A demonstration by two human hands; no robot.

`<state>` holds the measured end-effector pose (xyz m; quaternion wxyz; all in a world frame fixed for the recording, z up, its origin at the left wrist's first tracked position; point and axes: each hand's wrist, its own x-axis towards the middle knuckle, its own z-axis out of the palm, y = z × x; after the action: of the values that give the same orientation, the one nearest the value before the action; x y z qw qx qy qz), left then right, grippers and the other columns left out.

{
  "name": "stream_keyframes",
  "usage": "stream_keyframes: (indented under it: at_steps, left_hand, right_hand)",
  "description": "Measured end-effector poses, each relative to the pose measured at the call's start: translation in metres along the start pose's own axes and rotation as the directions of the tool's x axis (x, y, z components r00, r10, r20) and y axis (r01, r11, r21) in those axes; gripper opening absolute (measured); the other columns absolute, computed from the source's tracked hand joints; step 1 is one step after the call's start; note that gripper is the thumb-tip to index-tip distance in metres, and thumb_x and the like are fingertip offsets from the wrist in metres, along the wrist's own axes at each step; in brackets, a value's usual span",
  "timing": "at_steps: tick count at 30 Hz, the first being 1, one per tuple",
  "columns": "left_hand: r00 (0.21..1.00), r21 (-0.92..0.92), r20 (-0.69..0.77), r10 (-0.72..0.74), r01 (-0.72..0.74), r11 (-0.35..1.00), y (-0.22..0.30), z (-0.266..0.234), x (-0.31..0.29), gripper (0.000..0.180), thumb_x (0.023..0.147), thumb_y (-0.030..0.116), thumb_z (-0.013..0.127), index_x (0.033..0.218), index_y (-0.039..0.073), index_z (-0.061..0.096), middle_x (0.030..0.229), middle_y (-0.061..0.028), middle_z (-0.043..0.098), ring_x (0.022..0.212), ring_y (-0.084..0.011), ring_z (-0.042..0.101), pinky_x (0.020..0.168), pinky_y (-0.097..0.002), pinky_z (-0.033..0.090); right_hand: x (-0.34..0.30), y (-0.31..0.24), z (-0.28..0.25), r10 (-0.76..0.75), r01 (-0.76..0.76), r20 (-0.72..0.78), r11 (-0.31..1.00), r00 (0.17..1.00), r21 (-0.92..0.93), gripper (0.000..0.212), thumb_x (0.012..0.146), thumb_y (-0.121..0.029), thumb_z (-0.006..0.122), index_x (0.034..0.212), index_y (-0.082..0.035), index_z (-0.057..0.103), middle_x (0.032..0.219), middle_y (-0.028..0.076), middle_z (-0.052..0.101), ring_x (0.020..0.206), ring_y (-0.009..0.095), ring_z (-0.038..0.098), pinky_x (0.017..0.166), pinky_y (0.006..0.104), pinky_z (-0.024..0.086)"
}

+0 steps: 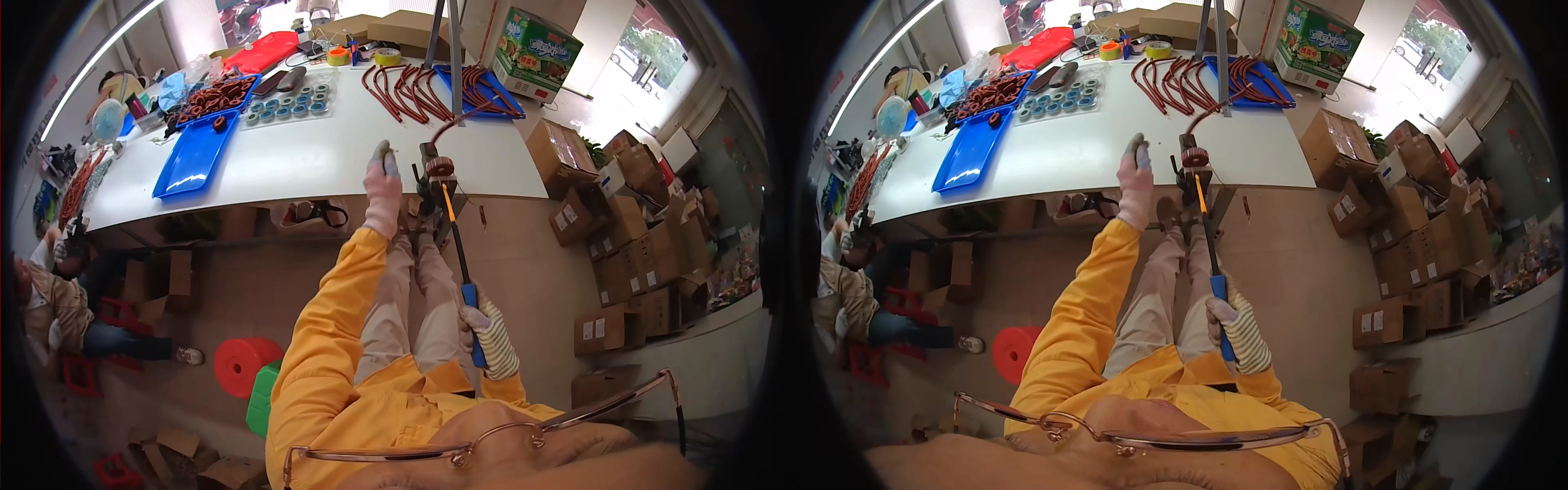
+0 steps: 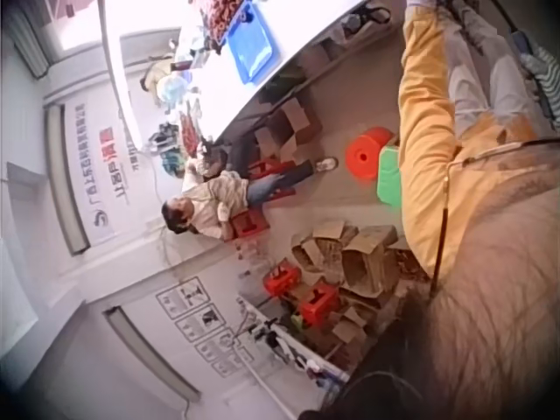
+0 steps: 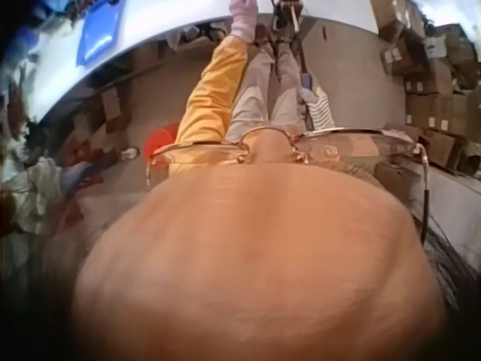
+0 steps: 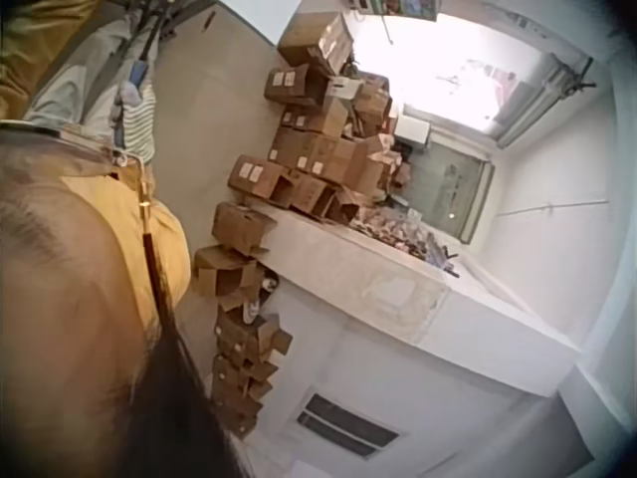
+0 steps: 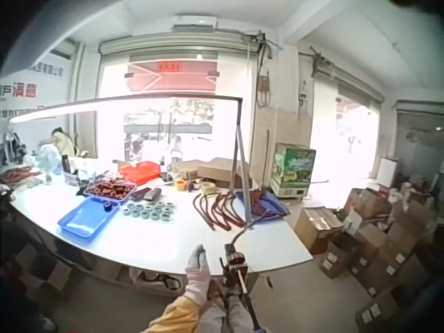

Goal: Crimping metal connectors onto electrical wires using a tool.

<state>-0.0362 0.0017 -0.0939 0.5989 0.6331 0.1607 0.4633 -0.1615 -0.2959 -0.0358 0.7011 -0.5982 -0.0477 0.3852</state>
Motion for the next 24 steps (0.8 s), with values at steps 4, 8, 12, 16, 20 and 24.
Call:
stream_keyframes:
  at_steps: [4, 8, 12, 16, 20, 24]
  left_hand:
    - [0.799, 0.431, 0.06, 0.598, -0.562, 0.707, -0.008, -0.024, -0.065, 0.053, 0.08, 0.002, 0.054, 0.13, 0.001, 0.041, 0.121, -0.0183, 0.052, 0.112, -0.0333, 0.051, 0.091, -0.0366, 0.045]
    - [0.812, 0.18, 0.229, 0.537, -0.577, 0.797, 0.013, 0.013, -0.113, 0.064, 0.075, 0.004, 0.059, 0.134, 0.001, 0.034, 0.135, -0.0182, 0.038, 0.124, -0.0347, 0.039, 0.101, -0.04, 0.036]
    - [0.646, 0.11, 0.439, 0.625, -0.729, 0.676, 0.026, 0.017, -0.106, 0.061, 0.075, 0.008, 0.059, 0.133, 0.006, 0.037, 0.132, -0.0164, 0.041, 0.125, -0.0334, 0.038, 0.1, -0.0399, 0.036]
    - [0.462, 0.037, 0.543, 0.701, -0.847, 0.53, 0.021, 0.002, -0.082, 0.045, 0.076, -0.001, 0.054, 0.12, 0.009, 0.049, 0.099, -0.008, 0.055, 0.095, -0.0295, 0.054, 0.079, -0.0366, 0.048]
    - [0.781, -0.141, 0.481, 0.399, -0.381, 0.914, 0.049, -0.016, -0.054, 0.042, 0.081, -0.001, 0.051, 0.123, 0.007, 0.05, 0.091, -0.008, 0.06, 0.086, -0.0239, 0.059, 0.077, -0.0342, 0.049]
    - [0.984, -0.708, 0.177, -0.012, 0.136, 0.693, 0.016, -0.026, -0.003, 0.03, 0.095, 0.014, 0.046, 0.123, 0.003, 0.052, 0.078, -0.0064, 0.061, 0.071, -0.0159, 0.062, 0.067, -0.0336, 0.056]
  right_hand:
    - [-0.062, 0.023, -0.01, 0.001, -0.001, -0.017, 1.0, 1.0, 0.022, 0.058, 0.085, -0.02, 0.055, 0.137, -0.008, 0.031, 0.066, -0.001, 0.044, 0.047, 0.006, 0.042, 0.041, 0.021, 0.038]
    - [-0.128, 0.038, -0.024, 0.14, -0.144, -0.108, 0.989, 0.984, -0.03, 0.043, 0.083, -0.018, 0.056, 0.124, -0.009, 0.043, 0.063, -0.001, 0.045, 0.049, 0.007, 0.044, 0.042, 0.0205, 0.038]
    - [-0.148, 0.062, -0.032, 0.11, -0.16, -0.222, 0.962, 0.969, -0.222, 0.04, 0.083, -0.015, 0.056, 0.121, -0.011, 0.045, 0.062, -0.001, 0.045, 0.051, 0.007, 0.046, 0.042, 0.0211, 0.038]
    - [-0.124, 0.068, -0.039, 0.027, -0.142, -0.31, 0.924, 0.95, -0.356, 0.039, 0.084, -0.013, 0.054, 0.122, -0.01, 0.044, 0.063, 0.0, 0.045, 0.05, 0.007, 0.044, 0.042, 0.0217, 0.038]
    - [-0.065, 0.036, -0.019, -0.331, 0.145, -0.418, 0.897, 0.846, -0.418, 0.05, 0.086, -0.017, 0.054, 0.133, -0.009, 0.036, 0.065, 0.001, 0.046, 0.048, 0.007, 0.045, 0.041, 0.0226, 0.04]
    - [-0.035, -0.026, -0.003, -0.086, 0.01, -0.206, 0.939, 0.975, -0.343, 0.056, 0.085, -0.025, 0.059, 0.135, -0.013, 0.035, 0.064, 0.001, 0.045, 0.044, 0.007, 0.043, 0.038, 0.0203, 0.039]
